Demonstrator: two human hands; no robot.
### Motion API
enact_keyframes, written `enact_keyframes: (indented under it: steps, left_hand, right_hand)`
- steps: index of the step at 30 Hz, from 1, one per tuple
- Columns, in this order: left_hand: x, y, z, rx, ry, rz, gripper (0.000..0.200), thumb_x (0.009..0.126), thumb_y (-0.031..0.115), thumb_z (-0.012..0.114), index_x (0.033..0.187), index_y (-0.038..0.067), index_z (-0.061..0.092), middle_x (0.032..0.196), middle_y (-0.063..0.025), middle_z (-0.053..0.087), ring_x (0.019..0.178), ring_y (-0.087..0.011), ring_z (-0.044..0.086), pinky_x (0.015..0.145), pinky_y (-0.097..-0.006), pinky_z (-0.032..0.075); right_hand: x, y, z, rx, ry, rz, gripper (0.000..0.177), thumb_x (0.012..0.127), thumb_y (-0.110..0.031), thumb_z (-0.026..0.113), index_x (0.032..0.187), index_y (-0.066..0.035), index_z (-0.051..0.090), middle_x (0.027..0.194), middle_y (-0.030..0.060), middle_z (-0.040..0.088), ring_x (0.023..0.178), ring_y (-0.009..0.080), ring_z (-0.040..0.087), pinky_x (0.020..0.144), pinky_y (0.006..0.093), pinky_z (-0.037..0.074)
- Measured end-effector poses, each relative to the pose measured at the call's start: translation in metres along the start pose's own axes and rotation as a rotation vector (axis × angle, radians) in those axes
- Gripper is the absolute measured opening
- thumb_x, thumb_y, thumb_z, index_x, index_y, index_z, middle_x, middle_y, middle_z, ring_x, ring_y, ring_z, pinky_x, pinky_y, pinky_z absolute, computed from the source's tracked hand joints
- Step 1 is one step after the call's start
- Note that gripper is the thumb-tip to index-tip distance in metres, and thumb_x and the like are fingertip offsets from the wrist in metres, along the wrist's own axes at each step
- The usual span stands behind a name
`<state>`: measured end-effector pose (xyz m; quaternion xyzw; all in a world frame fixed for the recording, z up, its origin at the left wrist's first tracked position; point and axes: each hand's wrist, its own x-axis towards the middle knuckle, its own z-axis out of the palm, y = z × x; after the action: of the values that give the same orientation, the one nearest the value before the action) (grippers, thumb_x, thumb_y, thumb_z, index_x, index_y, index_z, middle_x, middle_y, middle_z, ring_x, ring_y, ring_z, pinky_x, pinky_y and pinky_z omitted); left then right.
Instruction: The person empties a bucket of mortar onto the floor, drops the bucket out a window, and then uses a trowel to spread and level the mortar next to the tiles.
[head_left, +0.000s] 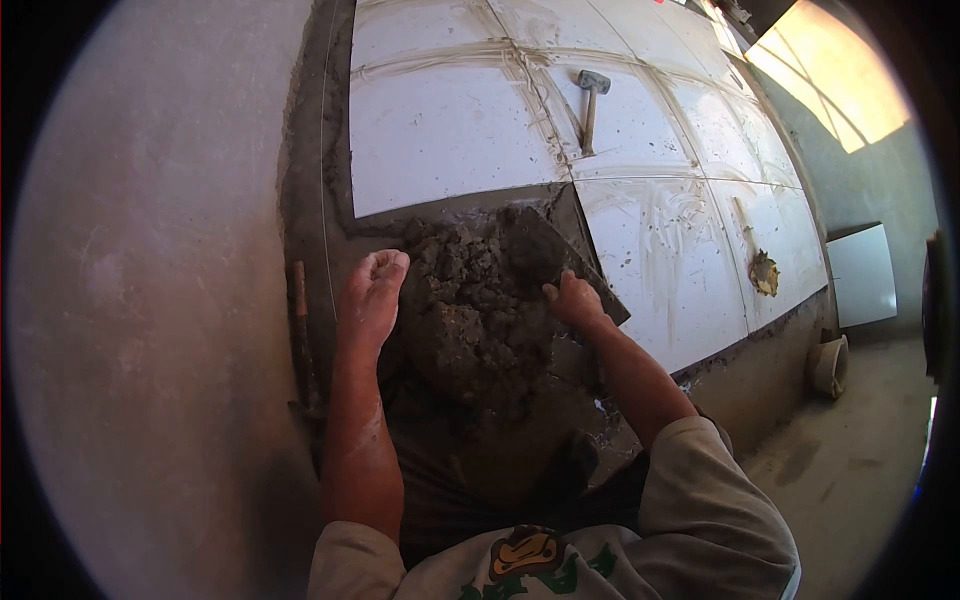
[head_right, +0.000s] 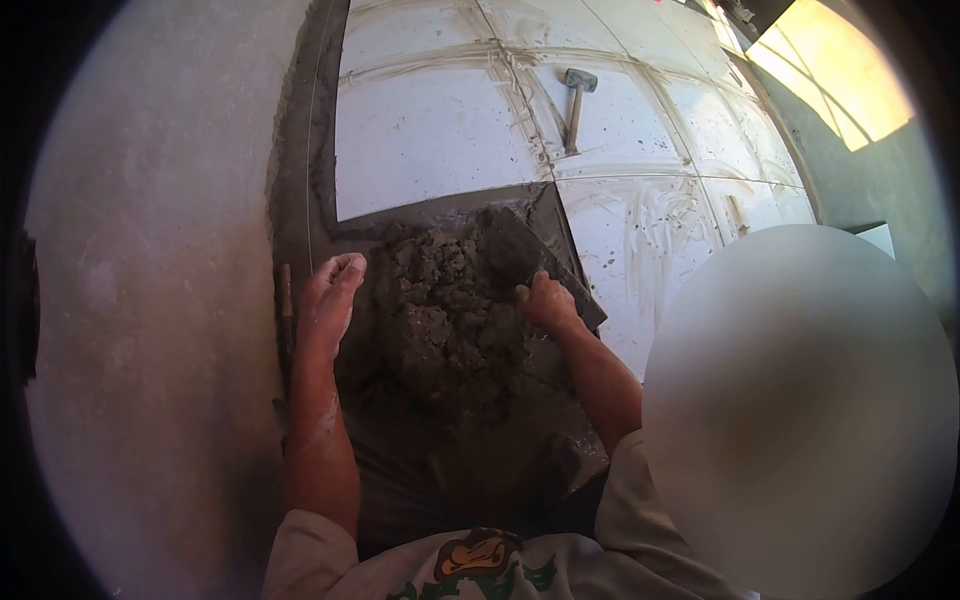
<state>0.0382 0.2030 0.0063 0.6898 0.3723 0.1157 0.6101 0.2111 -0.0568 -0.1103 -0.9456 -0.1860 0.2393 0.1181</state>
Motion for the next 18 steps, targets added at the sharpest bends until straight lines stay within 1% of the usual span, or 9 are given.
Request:
enact_keyframes:
  steps: [2, 5, 7, 10, 12, 13, 15, 17, 18]
  left_hand:
    - [0.000, -0.003, -0.002, -0.001, 0.021, -0.027, 0.037, 0.088, 0.036, 0.062, 0.104, 0.003, 0.063, 0.085, 0.0015, 0.062, 0.079, -0.0075, 0.054, 0.074, -0.0255, 0.045]
    - [0.005, -0.005, -0.009, -0.058, 0.045, 0.020, 0.038, 0.088, 0.038, 0.063, 0.104, 0.003, 0.063, 0.085, 0.0009, 0.062, 0.079, -0.0079, 0.055, 0.074, -0.0260, 0.045]
    - [0.008, -0.007, -0.013, -0.018, 0.057, 0.032, 0.040, 0.087, 0.039, 0.062, 0.104, 0.002, 0.063, 0.087, -0.0002, 0.063, 0.080, -0.0087, 0.056, 0.075, -0.0268, 0.046]
    - [0.010, -0.012, -0.018, -0.054, 0.032, 0.058, 0.042, 0.087, 0.040, 0.062, 0.105, 0.002, 0.063, 0.089, -0.0022, 0.064, 0.082, -0.0104, 0.057, 0.077, -0.0277, 0.046]
    - [0.006, -0.012, -0.022, -0.017, 0.043, 0.036, 0.043, 0.087, 0.040, 0.062, 0.105, 0.002, 0.063, 0.090, -0.0033, 0.064, 0.083, -0.0113, 0.058, 0.078, -0.0280, 0.046]
    - [0.004, -0.012, -0.026, 0.020, 0.056, 0.009, 0.043, 0.087, 0.041, 0.062, 0.106, 0.002, 0.063, 0.091, -0.0044, 0.065, 0.084, -0.0122, 0.058, 0.078, -0.0283, 0.046]
    - [-0.003, -0.012, -0.031, 0.031, 0.069, 0.024, 0.044, 0.087, 0.040, 0.062, 0.107, 0.001, 0.062, 0.093, -0.0060, 0.065, 0.086, -0.0134, 0.060, 0.080, -0.0290, 0.046]
    - [-0.013, -0.011, -0.034, 0.039, 0.091, 0.034, 0.044, 0.088, 0.040, 0.062, 0.108, 0.001, 0.062, 0.095, -0.0077, 0.066, 0.089, -0.0146, 0.061, 0.082, -0.0296, 0.047]
    - [-0.020, -0.008, -0.034, 0.041, 0.096, 0.034, 0.045, 0.088, 0.039, 0.062, 0.110, 0.000, 0.061, 0.098, -0.0097, 0.066, 0.092, -0.0162, 0.062, 0.083, -0.0304, 0.047]
  right_hand:
    - [0.002, -0.003, -0.002, -0.021, -0.011, -0.017, 0.051, 0.089, -0.042, 0.056, 0.105, 0.006, 0.049, 0.095, 0.0331, 0.062, 0.096, 0.0468, 0.060, 0.084, 0.0516, 0.047]
    - [-0.005, -0.007, -0.025, -0.062, 0.008, 0.034, 0.048, 0.088, -0.040, 0.056, 0.104, 0.005, 0.053, 0.098, 0.0301, 0.063, 0.097, 0.0438, 0.061, 0.085, 0.0505, 0.047]
    - [-0.005, 0.001, -0.044, 0.002, 0.031, -0.096, 0.044, 0.085, -0.039, 0.057, 0.101, 0.002, 0.057, 0.100, 0.0285, 0.063, 0.098, 0.0426, 0.061, 0.086, 0.0504, 0.046]
    - [0.007, -0.007, -0.073, 0.020, 0.035, -0.187, 0.044, 0.082, -0.039, 0.055, 0.100, 0.000, 0.061, 0.102, 0.0262, 0.064, 0.101, 0.0407, 0.060, 0.088, 0.0494, 0.045]
    - [0.035, -0.023, -0.078, -0.059, 0.030, -0.158, 0.045, 0.081, -0.040, 0.055, 0.102, 0.000, 0.062, 0.103, 0.0255, 0.064, 0.103, 0.0397, 0.059, 0.090, 0.0486, 0.045]
    - [0.050, -0.034, -0.078, -0.138, 0.021, -0.130, 0.047, 0.081, -0.041, 0.054, 0.104, -0.001, 0.062, 0.104, 0.0247, 0.064, 0.105, 0.0386, 0.059, 0.091, 0.0477, 0.045]
    - [0.069, -0.055, -0.066, -0.145, 0.043, -0.146, 0.050, 0.082, -0.043, 0.051, 0.104, -0.001, 0.064, 0.106, 0.0251, 0.063, 0.107, 0.0377, 0.058, 0.093, 0.0466, 0.044]
    - [0.094, -0.069, -0.039, -0.152, 0.145, -0.256, 0.046, 0.083, -0.043, 0.051, 0.095, -0.001, 0.065, 0.096, 0.0254, 0.064, 0.097, 0.0407, 0.060, 0.086, 0.0494, 0.046]
    - [0.103, -0.076, -0.030, -0.150, 0.143, -0.276, 0.046, 0.083, -0.043, 0.051, 0.095, -0.001, 0.065, 0.096, 0.0254, 0.064, 0.097, 0.0407, 0.060, 0.086, 0.0494, 0.046]
